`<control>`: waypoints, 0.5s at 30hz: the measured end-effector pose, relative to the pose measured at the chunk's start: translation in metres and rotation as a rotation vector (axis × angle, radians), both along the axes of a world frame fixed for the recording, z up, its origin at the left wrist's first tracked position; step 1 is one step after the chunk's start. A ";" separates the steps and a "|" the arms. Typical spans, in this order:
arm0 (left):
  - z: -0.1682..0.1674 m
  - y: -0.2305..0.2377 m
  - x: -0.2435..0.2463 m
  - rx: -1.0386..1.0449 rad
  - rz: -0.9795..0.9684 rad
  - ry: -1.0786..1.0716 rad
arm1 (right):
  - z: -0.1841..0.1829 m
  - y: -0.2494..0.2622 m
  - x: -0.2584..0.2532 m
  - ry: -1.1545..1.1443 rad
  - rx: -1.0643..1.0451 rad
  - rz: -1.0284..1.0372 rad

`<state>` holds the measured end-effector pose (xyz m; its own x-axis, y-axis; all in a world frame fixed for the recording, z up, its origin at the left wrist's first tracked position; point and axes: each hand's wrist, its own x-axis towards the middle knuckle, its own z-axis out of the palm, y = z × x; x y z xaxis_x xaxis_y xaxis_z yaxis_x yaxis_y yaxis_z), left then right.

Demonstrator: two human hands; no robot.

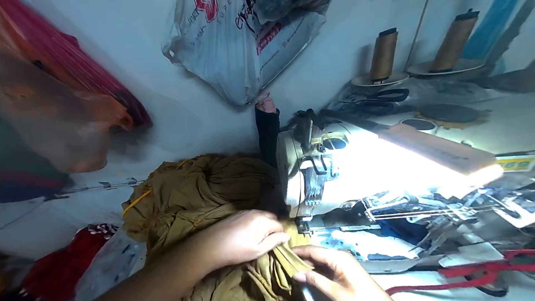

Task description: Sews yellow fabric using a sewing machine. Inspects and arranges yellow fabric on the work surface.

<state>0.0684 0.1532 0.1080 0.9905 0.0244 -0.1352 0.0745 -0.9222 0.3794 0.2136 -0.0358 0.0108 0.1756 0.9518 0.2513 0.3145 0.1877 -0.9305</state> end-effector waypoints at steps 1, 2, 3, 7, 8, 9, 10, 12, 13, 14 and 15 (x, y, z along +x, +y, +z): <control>0.002 0.001 0.003 0.002 -0.012 0.019 | 0.000 0.000 -0.001 -0.007 -0.007 -0.007; 0.004 0.002 0.006 -0.007 -0.034 0.046 | 0.000 0.000 -0.001 -0.022 -0.009 -0.012; 0.005 0.004 0.008 -0.027 -0.071 0.049 | 0.000 -0.001 -0.001 -0.044 -0.001 -0.017; 0.003 0.006 0.011 -0.268 -0.292 -0.068 | 0.004 -0.011 -0.004 -0.115 0.115 0.020; 0.003 0.005 0.012 -0.284 -0.301 -0.060 | 0.006 -0.013 -0.005 -0.119 0.137 0.018; 0.002 0.004 0.013 -0.262 -0.297 -0.051 | 0.008 -0.015 -0.006 -0.120 0.148 0.010; 0.001 0.004 0.014 -0.210 -0.287 -0.036 | 0.009 -0.016 -0.006 -0.115 0.146 0.003; 0.001 0.006 0.017 -0.067 -0.256 0.013 | 0.007 -0.015 -0.005 -0.094 0.131 -0.009; 0.003 0.007 0.019 -0.010 -0.235 0.046 | 0.003 -0.013 -0.003 -0.079 0.123 -0.013; 0.005 0.007 0.020 0.030 -0.213 0.074 | -0.001 -0.010 -0.002 -0.064 0.116 -0.018; 0.008 0.007 0.019 0.051 -0.200 0.088 | -0.005 -0.007 0.000 -0.047 0.112 -0.019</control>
<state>0.0878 0.1602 0.1155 0.9608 -0.1624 -0.2247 -0.0811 -0.9397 0.3323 0.2140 -0.0428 0.0059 0.1783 0.9140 0.3643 0.3621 0.2833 -0.8880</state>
